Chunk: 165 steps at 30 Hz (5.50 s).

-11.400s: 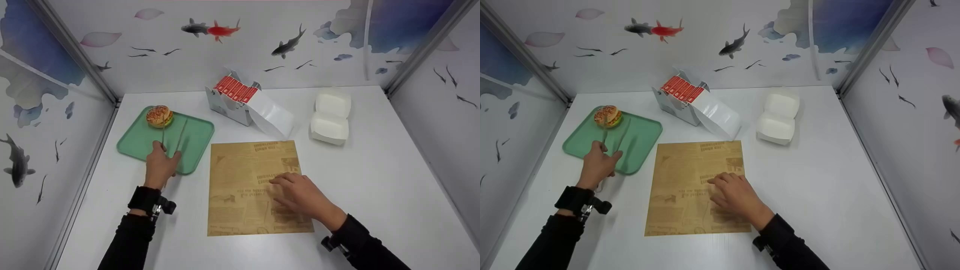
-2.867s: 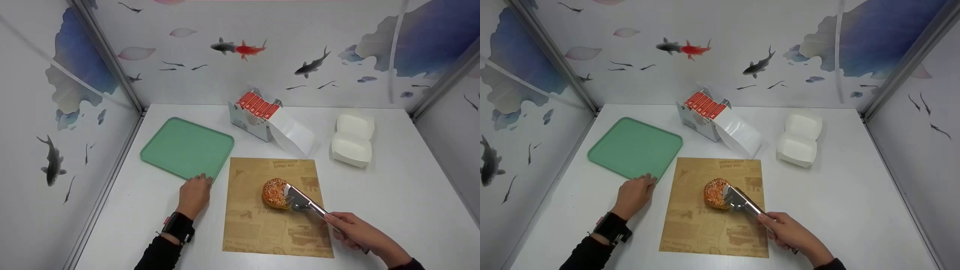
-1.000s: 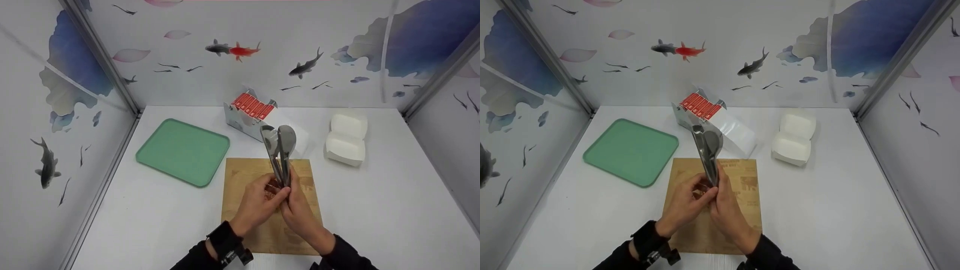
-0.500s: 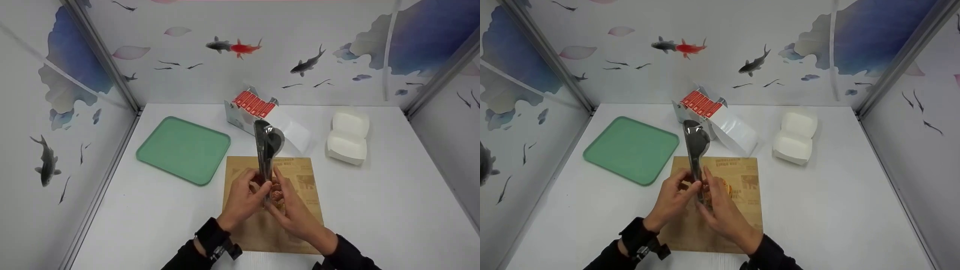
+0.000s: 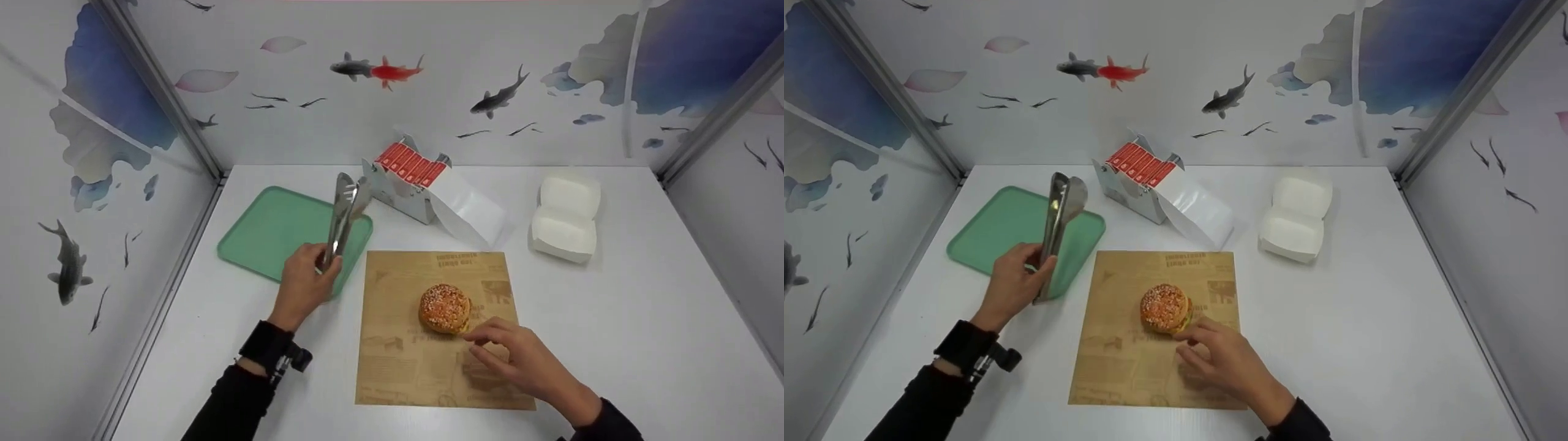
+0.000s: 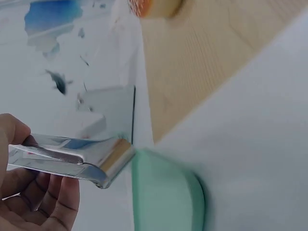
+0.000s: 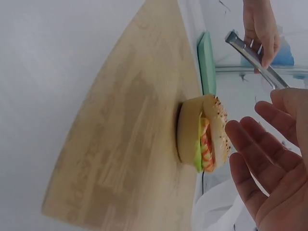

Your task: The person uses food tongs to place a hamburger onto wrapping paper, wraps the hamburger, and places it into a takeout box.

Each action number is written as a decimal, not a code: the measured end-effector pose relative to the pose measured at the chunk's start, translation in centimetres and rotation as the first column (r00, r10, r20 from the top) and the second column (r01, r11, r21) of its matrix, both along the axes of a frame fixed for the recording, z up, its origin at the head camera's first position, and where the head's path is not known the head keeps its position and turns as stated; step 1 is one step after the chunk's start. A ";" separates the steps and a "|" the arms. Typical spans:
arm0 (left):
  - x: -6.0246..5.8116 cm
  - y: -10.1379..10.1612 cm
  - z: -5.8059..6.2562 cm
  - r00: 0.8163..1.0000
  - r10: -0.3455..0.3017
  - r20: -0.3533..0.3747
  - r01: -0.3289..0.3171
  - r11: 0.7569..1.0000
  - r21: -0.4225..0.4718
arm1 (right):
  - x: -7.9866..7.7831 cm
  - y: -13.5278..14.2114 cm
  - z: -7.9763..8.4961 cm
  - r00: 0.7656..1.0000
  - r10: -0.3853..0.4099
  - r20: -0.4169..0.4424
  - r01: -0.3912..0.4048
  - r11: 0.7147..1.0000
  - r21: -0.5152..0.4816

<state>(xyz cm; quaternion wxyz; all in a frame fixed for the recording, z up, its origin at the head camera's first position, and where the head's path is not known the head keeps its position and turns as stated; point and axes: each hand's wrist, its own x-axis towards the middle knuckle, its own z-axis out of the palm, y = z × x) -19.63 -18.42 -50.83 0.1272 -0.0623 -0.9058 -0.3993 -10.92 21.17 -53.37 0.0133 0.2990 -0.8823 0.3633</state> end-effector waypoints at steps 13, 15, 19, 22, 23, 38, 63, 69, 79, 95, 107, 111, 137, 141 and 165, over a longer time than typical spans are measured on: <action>-2.3 -7.9 -3.1 0.986 0.165 0.034 -0.146 0.940 -0.308 | 2.3 2.9 -2.6 0.995 -0.067 -0.071 0.085 0.950 0.300; -2.3 -8.5 -3.5 0.984 0.175 0.030 -0.155 0.930 -0.333 | 2.5 3.0 -2.9 0.996 -0.069 -0.054 0.083 0.944 0.320; -2.3 -9.4 -3.9 0.979 0.198 0.048 -0.168 0.916 -0.364 | 2.8 3.2 -3.2 0.998 -0.069 0.001 0.064 0.931 0.358; -2.3 -9.7 -4.1 0.975 0.209 0.081 -0.166 0.915 -0.368 | 2.9 3.2 -3.3 0.996 -0.076 0.048 0.052 0.923 0.382; -2.3 -9.8 -4.2 0.973 0.211 0.090 -0.164 0.916 -0.367 | 2.9 3.2 -3.3 0.995 -0.078 0.056 0.051 0.922 0.384; -2.0 -9.2 -3.3 0.969 0.226 0.100 -0.173 0.909 -0.379 | 3.1 3.4 -3.6 0.997 -0.068 0.042 0.048 0.930 0.363; -5.9 5.6 -5.4 0.995 -0.072 -0.070 0.010 0.762 -0.647 | 3.7 3.8 -4.0 0.990 -0.100 0.098 0.059 0.931 0.360; -6.2 5.9 -6.0 1.000 -0.018 0.006 0.018 0.789 -0.614 | 4.0 4.1 -3.9 0.994 -0.092 0.055 0.066 0.932 0.355; -6.0 6.3 -5.4 0.991 0.005 0.132 0.052 0.904 -0.425 | 4.0 4.1 -3.8 0.993 -0.095 0.067 0.065 0.933 0.354; -6.2 7.0 -5.4 0.984 0.046 0.175 0.034 0.904 -0.427 | 4.1 4.2 -3.8 0.993 -0.094 0.074 0.063 0.939 0.338; -6.7 7.2 -5.2 0.963 0.059 0.264 0.054 0.915 -0.400 | 4.0 4.3 -4.0 0.997 -0.079 0.027 0.066 0.945 0.320; -6.7 7.4 -5.2 0.952 0.064 0.298 0.059 0.920 -0.387 | 3.9 4.3 -3.9 0.995 -0.083 0.047 0.064 0.945 0.320; -1.2 10.3 -4.9 0.891 -0.337 -0.305 0.243 0.920 -0.307 | 4.0 4.3 -4.2 0.992 -0.095 0.083 0.061 0.936 0.347; 0.1 11.4 -4.9 0.837 -0.425 -0.345 0.311 0.888 -0.340 | 4.1 4.4 -4.2 0.992 -0.097 0.082 0.063 0.937 0.343; 2.3 13.5 -5.8 0.731 -0.602 -0.320 0.390 0.755 -0.528 | 4.2 4.4 -4.3 0.995 -0.083 0.048 0.063 0.943 0.326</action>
